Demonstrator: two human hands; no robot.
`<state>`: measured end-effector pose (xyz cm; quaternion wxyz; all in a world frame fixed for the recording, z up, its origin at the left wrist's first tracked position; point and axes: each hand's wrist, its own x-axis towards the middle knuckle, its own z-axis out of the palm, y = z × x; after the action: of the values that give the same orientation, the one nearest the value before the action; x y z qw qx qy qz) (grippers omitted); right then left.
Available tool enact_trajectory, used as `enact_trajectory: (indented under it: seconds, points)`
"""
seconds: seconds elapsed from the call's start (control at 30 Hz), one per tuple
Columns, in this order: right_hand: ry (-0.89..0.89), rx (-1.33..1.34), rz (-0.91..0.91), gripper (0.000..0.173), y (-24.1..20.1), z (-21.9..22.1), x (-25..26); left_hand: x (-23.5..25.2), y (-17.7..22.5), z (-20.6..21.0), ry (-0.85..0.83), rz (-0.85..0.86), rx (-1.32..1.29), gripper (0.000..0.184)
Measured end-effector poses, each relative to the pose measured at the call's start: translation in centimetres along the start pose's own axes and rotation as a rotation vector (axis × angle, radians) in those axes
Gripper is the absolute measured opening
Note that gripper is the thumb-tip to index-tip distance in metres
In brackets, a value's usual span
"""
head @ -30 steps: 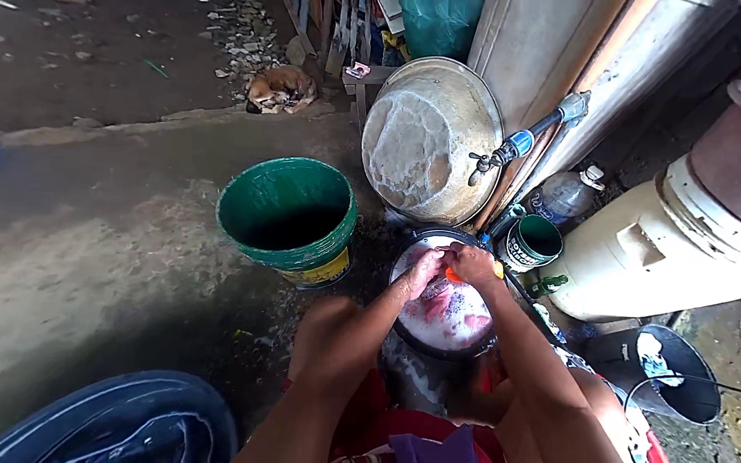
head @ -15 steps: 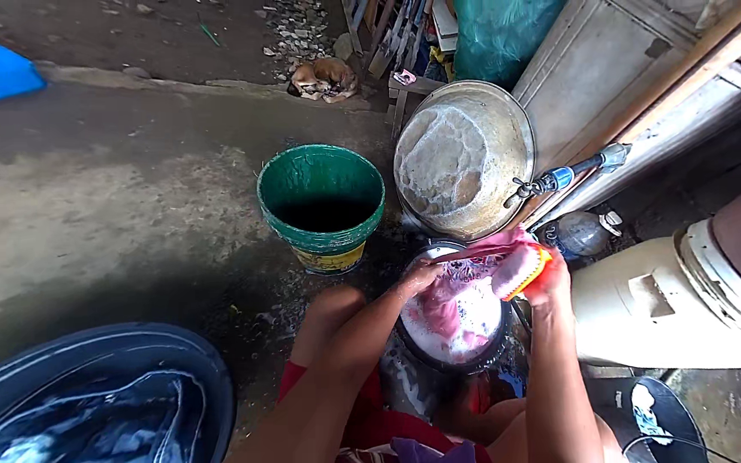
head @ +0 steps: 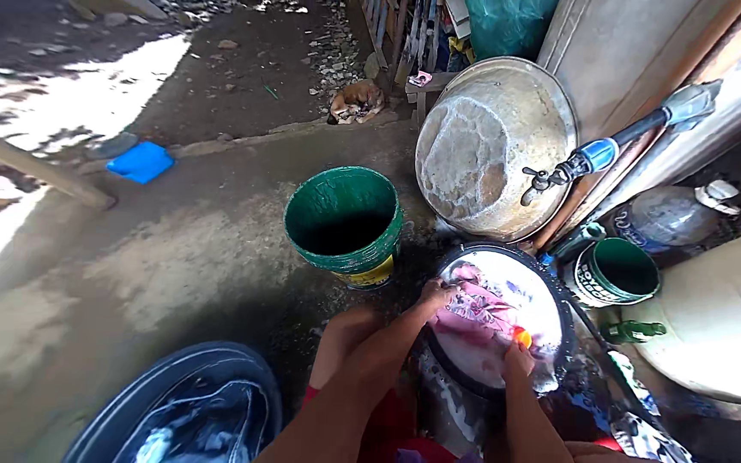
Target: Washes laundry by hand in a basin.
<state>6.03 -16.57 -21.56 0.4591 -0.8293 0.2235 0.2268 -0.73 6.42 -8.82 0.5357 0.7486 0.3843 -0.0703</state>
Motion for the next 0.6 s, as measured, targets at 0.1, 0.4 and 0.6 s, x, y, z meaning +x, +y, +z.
enact_trajectory:
  seconds: [0.1,0.4,0.6]
  points:
    - [0.003,0.013,-0.003,0.038,1.0,0.1,1.3,-0.6,0.1,0.3,-0.094,0.015,-0.050,0.046]
    - [0.007,0.280,-0.564,0.051,-11.4,1.1,-13.1,-4.2,2.8,3.4,-0.385,-0.181,-0.621,0.039]
    - [0.089,-0.025,-0.607,0.062,-13.8,-2.8,-10.7,-6.4,4.6,3.4,-0.505,-0.113,-0.722,0.036]
